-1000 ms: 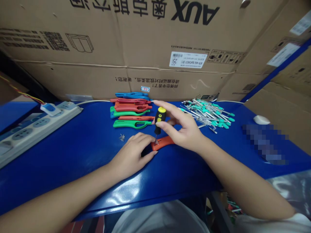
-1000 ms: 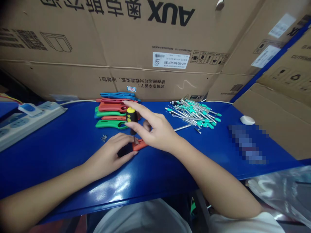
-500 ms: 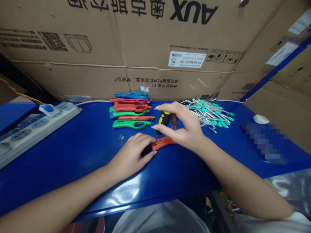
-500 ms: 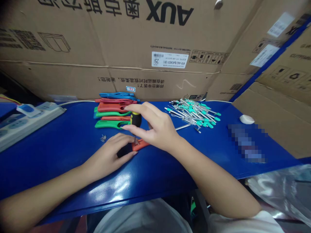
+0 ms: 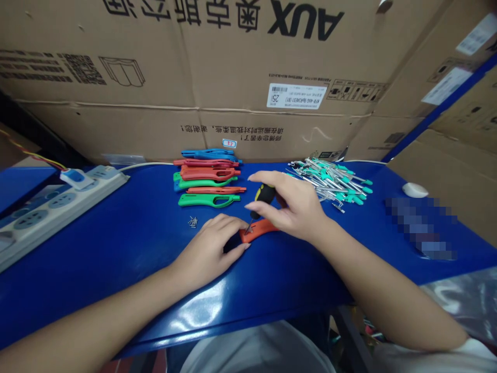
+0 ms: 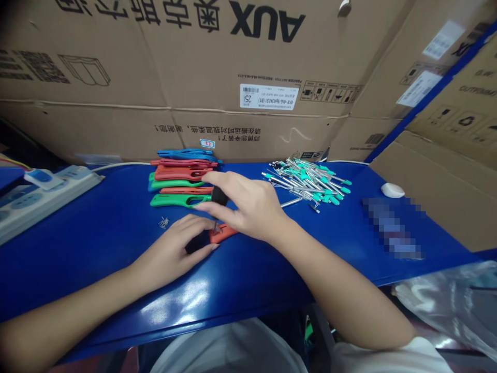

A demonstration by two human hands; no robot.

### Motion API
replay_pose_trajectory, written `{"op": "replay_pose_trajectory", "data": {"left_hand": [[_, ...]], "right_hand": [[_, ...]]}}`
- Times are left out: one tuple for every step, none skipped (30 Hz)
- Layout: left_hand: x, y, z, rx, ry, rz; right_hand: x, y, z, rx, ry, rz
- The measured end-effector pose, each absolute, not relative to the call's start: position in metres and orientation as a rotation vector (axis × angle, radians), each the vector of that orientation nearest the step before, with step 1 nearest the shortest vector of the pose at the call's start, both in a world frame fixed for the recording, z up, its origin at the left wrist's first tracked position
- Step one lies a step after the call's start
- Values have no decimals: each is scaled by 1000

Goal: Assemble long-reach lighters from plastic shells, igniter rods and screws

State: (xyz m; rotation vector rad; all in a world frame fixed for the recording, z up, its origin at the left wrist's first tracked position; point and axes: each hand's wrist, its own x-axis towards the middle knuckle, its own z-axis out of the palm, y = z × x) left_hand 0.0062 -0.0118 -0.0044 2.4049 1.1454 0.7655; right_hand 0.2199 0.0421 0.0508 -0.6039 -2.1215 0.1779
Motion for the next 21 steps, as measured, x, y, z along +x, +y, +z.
{"op": "replay_pose_trajectory", "data": {"left_hand": [[6, -12, -4, 2403, 1144, 765], [6, -11, -4, 2400, 1143, 766], [7, -11, -4, 2396, 1142, 764], [7, -11, -5, 2393, 1144, 764], [7, -11, -5, 2392, 1146, 766], [7, -10, -5, 2395, 1148, 769], [7, -10, -6, 2399, 1149, 772], [7, -10, -6, 2405, 1149, 776], [7, -10, -7, 2409, 1146, 780], [6, -10, -7, 2411, 1142, 784], [6, -9, -6, 2411, 1139, 786], [6, -9, -6, 2409, 1137, 787], [6, -9, -6, 2407, 1137, 788], [6, -9, -5, 2406, 1139, 788], [6, -9, -5, 2409, 1139, 788], [6, -8, -6, 2413, 1141, 791], [6, -8, -6, 2420, 1141, 796], [6, -7, -7, 2427, 1140, 805], [6, -7, -7, 2433, 1136, 815], [6, -7, -8, 2439, 1130, 822], [6, -6, -8, 2441, 1127, 827]], "right_hand": [[219, 40, 51, -605, -2144, 279], [217, 38, 51, -602, -2162, 416], [215, 36, 51, -596, -2168, 551], [214, 35, 51, -593, -2165, 644], [213, 35, 51, -596, -2158, 661], [213, 35, 50, -607, -2150, 595], [213, 36, 50, -619, -2140, 467], [214, 36, 51, -622, -2123, 311], [215, 37, 51, -618, -2106, 172], [216, 37, 52, -603, -2100, 90], [217, 37, 54, -586, -2112, 80], [217, 37, 55, -572, -2139, 132], [217, 37, 57, -568, -2169, 219], [218, 37, 58, -566, -2195, 307], [218, 37, 58, -565, -2212, 368], [218, 38, 58, -566, -2215, 380], [218, 39, 57, -575, -2206, 344], [218, 40, 56, -593, -2189, 276], [219, 42, 55, -618, -2166, 198], [220, 43, 55, -647, -2140, 132], [220, 44, 55, -673, -2122, 99]]}}
